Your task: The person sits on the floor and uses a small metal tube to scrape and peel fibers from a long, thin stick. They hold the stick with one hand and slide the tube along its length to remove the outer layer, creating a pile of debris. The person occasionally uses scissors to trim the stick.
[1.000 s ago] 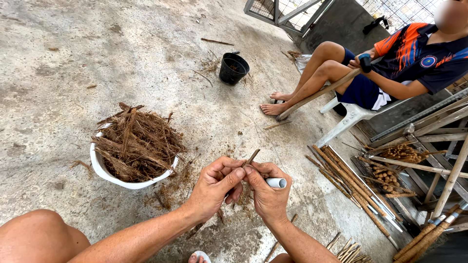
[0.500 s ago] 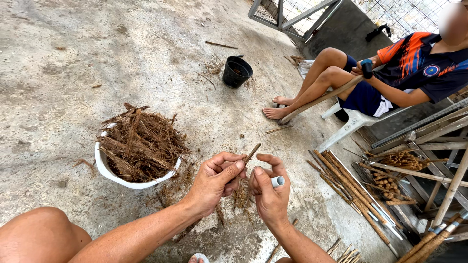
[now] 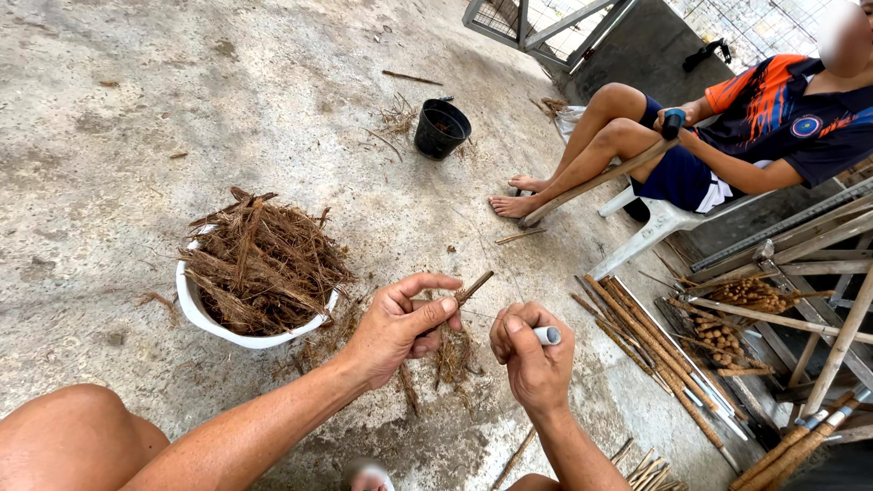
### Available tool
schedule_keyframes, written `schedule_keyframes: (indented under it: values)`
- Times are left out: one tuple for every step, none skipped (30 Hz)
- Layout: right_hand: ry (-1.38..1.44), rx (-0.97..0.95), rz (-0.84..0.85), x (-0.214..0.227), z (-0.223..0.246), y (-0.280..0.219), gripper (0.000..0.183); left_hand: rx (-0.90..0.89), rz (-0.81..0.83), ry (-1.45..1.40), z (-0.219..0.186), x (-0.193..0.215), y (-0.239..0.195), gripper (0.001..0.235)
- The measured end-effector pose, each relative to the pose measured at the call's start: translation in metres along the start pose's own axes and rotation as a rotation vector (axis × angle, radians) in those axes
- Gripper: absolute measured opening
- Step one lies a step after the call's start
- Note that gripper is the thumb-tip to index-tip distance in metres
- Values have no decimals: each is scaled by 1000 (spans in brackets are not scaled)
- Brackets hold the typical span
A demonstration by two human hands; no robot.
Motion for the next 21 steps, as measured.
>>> schedule_keyframes:
  values:
    - [29,-30,-10,2,-2,0,23,1,17,1,0,-1,0,24]
    - [56,-60,-15,4,-6,3,22,-1,34,-1,0,-1,1,21]
    - [84,-90,-21,6,-9,5,22,-4,51,-3,0,0,2,19]
    - [102,-126,-26,8,-11,7,22,-18,89,63,0,-2,1,16]
    - [120,-163,-32,9,-14,9,24,-33,128,128,1,-5,0,14]
    - [138,-198,-37,10,-15,11,26,-49,168,194,2,-7,0,13]
    - [184,-265,-12,9,-17,13,26,-50,195,281,2,-9,-1,12]
    - [231,-335,8,9,-18,12,27,-47,222,366,4,-12,-4,10]
    - [278,-405,28,9,-19,10,29,-44,250,451,5,-15,-7,10]
    - [209,-428,81,10,-19,9,29,-79,259,588,5,-17,-11,9]
    - [140,-452,134,13,-18,7,28,-115,268,725,4,-19,-14,10]
    - [73,-468,188,15,-19,5,28,-156,279,868,3,-22,-16,12]
    - [-53,-414,283,14,-19,5,27,-83,236,1103,7,-22,-13,8]
    - [-177,-361,379,11,-20,6,27,-6,187,1337,10,-20,-9,9]
    - [-301,-306,474,7,-19,6,27,74,134,1569,14,-16,-7,13]
    - [-455,-288,516,3,-19,4,23,14,91,1598,13,-16,-6,15]
    - [-609,-269,555,-3,-17,0,19,-46,49,1626,12,-14,-4,16]
    - [-764,-250,590,-10,-13,-3,16,-106,10,1652,12,-12,-1,18]
    - [-826,-146,612,-21,-5,-4,15,-79,-52,1485,13,-7,2,15]
    - [-888,-36,636,-31,3,-5,17,-58,-115,1319,14,0,5,12]
    - [-948,76,658,-40,11,-6,19,-36,-175,1152,14,6,8,11]
Point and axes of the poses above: each hand's wrist, its own y-axis towards the middle knuckle, its own x-axis out of the back of the hand, z = x × y, the point moved 5 cm from there along y, towards the middle knuckle, and after that the axes turned 9 degrees about x, right-handed, at the moved point
